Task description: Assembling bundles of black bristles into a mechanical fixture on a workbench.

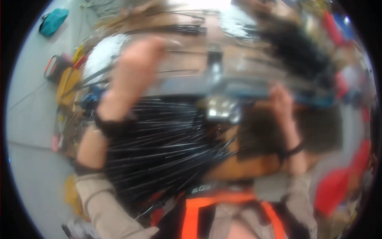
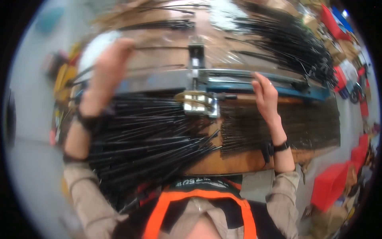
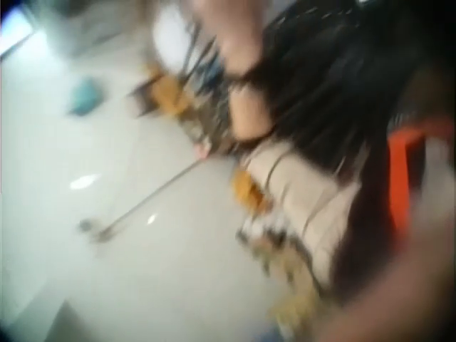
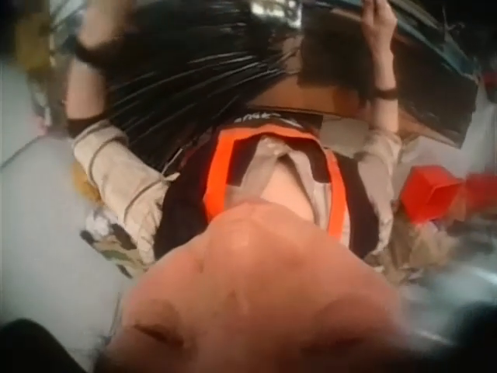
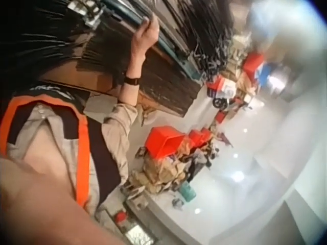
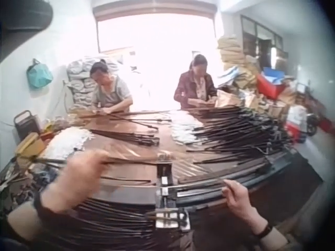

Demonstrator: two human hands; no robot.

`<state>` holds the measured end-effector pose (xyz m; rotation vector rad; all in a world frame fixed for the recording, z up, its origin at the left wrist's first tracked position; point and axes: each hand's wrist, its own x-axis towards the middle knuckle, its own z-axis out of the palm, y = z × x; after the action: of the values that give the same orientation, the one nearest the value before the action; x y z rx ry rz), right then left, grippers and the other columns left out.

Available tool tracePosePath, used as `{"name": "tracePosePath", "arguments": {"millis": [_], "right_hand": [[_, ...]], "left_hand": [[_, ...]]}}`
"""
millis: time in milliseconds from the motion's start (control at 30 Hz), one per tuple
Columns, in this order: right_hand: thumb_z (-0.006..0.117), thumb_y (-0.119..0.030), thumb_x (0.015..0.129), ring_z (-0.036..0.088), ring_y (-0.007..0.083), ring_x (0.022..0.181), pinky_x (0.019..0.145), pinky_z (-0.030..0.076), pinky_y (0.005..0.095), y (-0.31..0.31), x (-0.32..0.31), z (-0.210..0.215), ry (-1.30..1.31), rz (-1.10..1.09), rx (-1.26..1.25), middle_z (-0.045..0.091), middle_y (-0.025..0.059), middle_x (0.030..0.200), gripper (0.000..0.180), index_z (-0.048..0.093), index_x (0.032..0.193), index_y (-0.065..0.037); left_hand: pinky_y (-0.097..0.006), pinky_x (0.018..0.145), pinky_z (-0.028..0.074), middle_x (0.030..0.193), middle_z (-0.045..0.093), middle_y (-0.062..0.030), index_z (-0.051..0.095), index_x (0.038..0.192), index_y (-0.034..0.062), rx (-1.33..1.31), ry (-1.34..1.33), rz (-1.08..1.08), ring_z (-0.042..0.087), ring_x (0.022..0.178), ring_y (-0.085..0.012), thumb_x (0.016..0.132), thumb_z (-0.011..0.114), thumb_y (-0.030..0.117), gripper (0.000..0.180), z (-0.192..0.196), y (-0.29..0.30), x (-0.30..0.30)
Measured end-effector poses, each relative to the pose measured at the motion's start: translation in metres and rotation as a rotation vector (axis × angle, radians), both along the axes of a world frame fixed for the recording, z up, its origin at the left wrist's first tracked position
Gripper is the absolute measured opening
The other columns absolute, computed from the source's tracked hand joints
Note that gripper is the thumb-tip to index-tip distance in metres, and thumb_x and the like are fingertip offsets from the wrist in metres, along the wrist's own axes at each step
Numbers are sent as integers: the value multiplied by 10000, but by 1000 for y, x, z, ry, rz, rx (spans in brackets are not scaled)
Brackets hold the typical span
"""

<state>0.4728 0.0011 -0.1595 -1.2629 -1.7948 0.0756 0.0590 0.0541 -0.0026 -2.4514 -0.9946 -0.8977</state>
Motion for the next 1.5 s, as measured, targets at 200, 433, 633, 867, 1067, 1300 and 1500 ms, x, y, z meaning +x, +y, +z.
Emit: {"name": "tracePosePath", "arguments": {"millis": [200, 433, 633, 867, 1067, 1300, 1500], "right_hand": [[524, -232, 1017, 618, 122, 698, 663, 520, 283, 47, -70, 34, 328, 206, -424, 674, 42, 827, 230, 649, 1109, -63], [605, -230, 973, 679, 109, 733, 661, 551, 260, 80, -136, 52, 289, 503, -284, 739, 60, 864, 224, 688, 1136, -101], [658, -232, 931, 694, 135, 706, 637, 546, 284, 95, -148, 42, 144, 485, -260, 745, 84, 889, 240, 695, 1134, -111], [662, -168, 867, 685, 276, 794, 731, 545, 355, 106, -173, 46, -372, 514, -211, 715, 120, 870, 235, 696, 1077, -68], [645, -76, 838, 659, 211, 843, 830, 419, 367, 87, -51, 26, -555, 127, 150, 673, 51, 791, 47, 650, 859, -118], [615, -34, 833, 592, 334, 782, 705, 449, 429, 30, 125, 23, -561, -155, 154, 620, 152, 810, 26, 628, 843, -14], [575, -36, 888, 559, 330, 843, 750, 430, 404, 25, 140, 2, -512, -189, -2, 588, 148, 846, 38, 595, 896, -5]], "left_hand": [[-404, 662, 488, 860, 615, -197, 620, 1017, 7, 44, -95, 62, 607, 751, -365, 906, 630, 81, 134, 32, -6, -33], [-379, 672, 488, 848, 621, -207, 620, 1053, -17, -166, -163, 217, 601, 740, -365, 928, 623, 91, 165, 7, -32, -74], [-377, 676, 487, 854, 624, -206, 618, 1086, -21, -229, -140, 293, 599, 739, -360, 934, 614, 88, 187, -12, -40, -89], [-377, 676, 487, 862, 622, -209, 617, 1102, -10, -280, -168, 255, 615, 760, -351, 932, 609, 82, 194, -14, -37, -81], [-399, 665, 508, 867, 648, -177, 642, 1102, 41, -282, -9, 305, 647, 767, -340, 916, 603, 93, 197, -34, -21, -96], [-406, 595, 520, 781, 632, -103, 665, 1035, 152, -345, 147, -53, 649, 717, -312, 900, 623, 199, 148, -100, 36, 13], [-438, 619, 514, 749, 629, -134, 603, 885, 105, -506, 62, -18, 638, 711, -347, 950, 573, 308, 215, -107, 35, 43]]}}
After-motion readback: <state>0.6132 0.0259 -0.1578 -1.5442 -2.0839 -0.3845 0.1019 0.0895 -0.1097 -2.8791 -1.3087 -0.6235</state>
